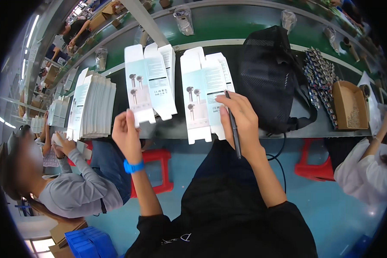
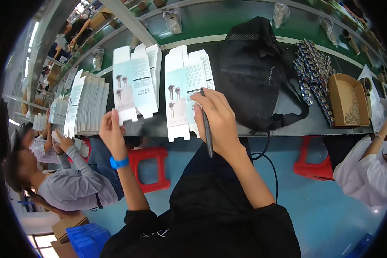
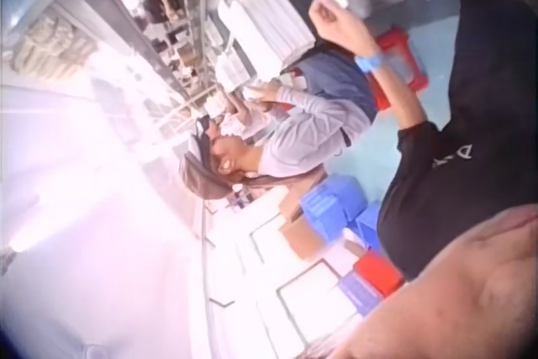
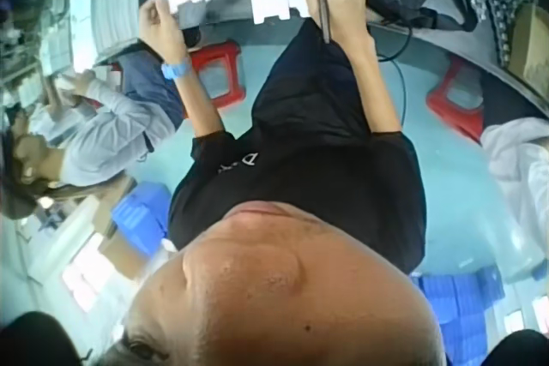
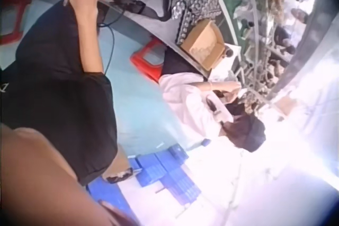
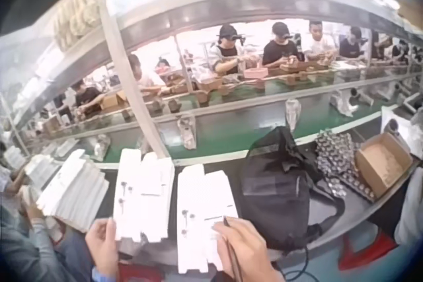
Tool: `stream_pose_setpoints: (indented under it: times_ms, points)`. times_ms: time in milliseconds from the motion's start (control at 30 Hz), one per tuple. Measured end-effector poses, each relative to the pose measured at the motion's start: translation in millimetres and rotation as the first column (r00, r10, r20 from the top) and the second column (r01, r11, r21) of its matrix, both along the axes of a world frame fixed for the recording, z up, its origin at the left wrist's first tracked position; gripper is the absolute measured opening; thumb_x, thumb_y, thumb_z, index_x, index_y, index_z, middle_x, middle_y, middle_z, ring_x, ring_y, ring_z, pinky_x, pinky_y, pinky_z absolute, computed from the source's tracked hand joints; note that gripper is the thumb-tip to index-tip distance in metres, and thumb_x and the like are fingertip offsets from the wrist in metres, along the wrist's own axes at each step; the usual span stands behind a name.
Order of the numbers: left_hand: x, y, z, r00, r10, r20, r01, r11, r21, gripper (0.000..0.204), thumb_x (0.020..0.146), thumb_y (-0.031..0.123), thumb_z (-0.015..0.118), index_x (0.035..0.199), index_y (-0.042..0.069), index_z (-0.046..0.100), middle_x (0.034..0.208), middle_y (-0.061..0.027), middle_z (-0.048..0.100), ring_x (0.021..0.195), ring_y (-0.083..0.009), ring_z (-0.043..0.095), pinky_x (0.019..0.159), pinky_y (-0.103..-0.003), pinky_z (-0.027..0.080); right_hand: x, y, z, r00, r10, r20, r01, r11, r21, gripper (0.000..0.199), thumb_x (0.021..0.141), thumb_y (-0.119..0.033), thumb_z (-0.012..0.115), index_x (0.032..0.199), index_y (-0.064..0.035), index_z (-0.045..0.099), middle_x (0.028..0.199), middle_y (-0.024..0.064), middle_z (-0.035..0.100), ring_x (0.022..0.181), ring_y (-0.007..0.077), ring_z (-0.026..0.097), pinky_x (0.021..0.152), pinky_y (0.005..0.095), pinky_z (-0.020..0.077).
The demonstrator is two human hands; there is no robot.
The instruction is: Marking earphone packaging boxes with a black marker at an assembly line.
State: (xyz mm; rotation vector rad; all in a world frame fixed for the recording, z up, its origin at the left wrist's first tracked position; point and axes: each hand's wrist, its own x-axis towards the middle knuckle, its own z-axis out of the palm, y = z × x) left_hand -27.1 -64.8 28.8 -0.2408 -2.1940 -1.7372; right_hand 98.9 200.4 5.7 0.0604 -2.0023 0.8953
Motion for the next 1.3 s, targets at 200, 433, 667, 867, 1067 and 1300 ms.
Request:
stream_pose_setpoints:
  times_ms: [200, 433, 667, 867, 1067, 1300]
  points:
    - [-59, -10, -13, 0.986, 0.038, -0.161, -0.071, 0.976, -0.205, 0.031, 0.104, 0.027, 0.068, 0.097, -0.003, 0.067, 0.079, -0.0002, 0.064, 0.069, -0.0044, 0.053, 0.059, -0.024, 0.042, 1, -5, -11, 0.996, 0.012, 0.085, -0.014, 1.0, 0.025, 0.025, 0.087, 0.003, 0.067, 0.112, 0.0029, 0.068, 0.112, 0.0244, 0.066, 0.118, 0.0427, 0.062, 0.098, 0.0481, 0.0518]
    - [-78, -7, -12, 0.968, -0.018, -0.25, -0.124, 0.832, -0.541, 0.022, 0.1, 0.021, 0.069, 0.101, -0.001, 0.067, 0.092, -0.0075, 0.066, 0.065, -0.0136, 0.053, 0.062, -0.03, 0.047, 0, -6, -12, 0.997, 0.007, 0.08, -0.011, 0.999, 0.049, 0.026, 0.087, 0.004, 0.066, 0.112, 0.0025, 0.067, 0.113, 0.0249, 0.066, 0.118, 0.0428, 0.062, 0.098, 0.0483, 0.0516]
    - [-63, 26, 2, 0.841, -0.176, -0.511, -0.189, 0.789, -0.584, 0.024, 0.1, 0.016, 0.067, 0.117, 0.0, 0.067, 0.119, -0.0178, 0.064, 0.111, -0.0324, 0.06, 0.094, -0.04, 0.05, -1, -6, -9, 0.996, 0.003, 0.093, -0.01, 0.998, 0.066, 0.026, 0.087, 0.004, 0.066, 0.113, 0.0021, 0.067, 0.113, 0.0249, 0.065, 0.115, 0.0433, 0.062, 0.097, 0.048, 0.0518]
    - [8, 42, 6, 0.825, -0.168, -0.54, -0.154, 0.852, -0.5, 0.019, 0.097, 0.012, 0.07, 0.112, 0.001, 0.068, 0.123, -0.0165, 0.064, 0.113, -0.0355, 0.057, 0.095, -0.043, 0.045, -1, -3, -1, 0.988, -0.009, 0.152, -0.005, 0.996, 0.089, 0.027, 0.087, 0.003, 0.068, 0.114, 0.0013, 0.067, 0.115, 0.0249, 0.065, 0.115, 0.0425, 0.062, 0.097, 0.0471, 0.0519]
    - [-32, 34, -12, 0.911, -0.118, -0.395, -0.146, 0.804, -0.577, 0.052, 0.098, 0.028, 0.07, 0.141, 0.002, 0.057, 0.144, -0.0233, 0.056, 0.132, -0.0421, 0.051, 0.112, -0.049, 0.039, -3, -4, -3, 0.99, -0.028, 0.139, 0.003, 0.985, 0.175, 0.028, 0.086, 0.002, 0.069, 0.114, -0.0012, 0.068, 0.115, 0.0209, 0.066, 0.12, 0.0412, 0.062, 0.106, 0.0505, 0.0485]
    - [-40, 49, -15, 0.89, -0.238, -0.388, -0.106, 0.721, -0.685, 0.049, 0.099, 0.028, 0.068, 0.14, 0.003, 0.06, 0.145, -0.0233, 0.057, 0.129, -0.0413, 0.056, 0.111, -0.048, 0.041, -2, -6, -7, 0.976, -0.075, 0.203, 0.037, 0.982, 0.185, 0.03, 0.087, 0.0, 0.069, 0.117, -0.0035, 0.068, 0.122, 0.0188, 0.068, 0.131, 0.0408, 0.058, 0.116, 0.0549, 0.04]
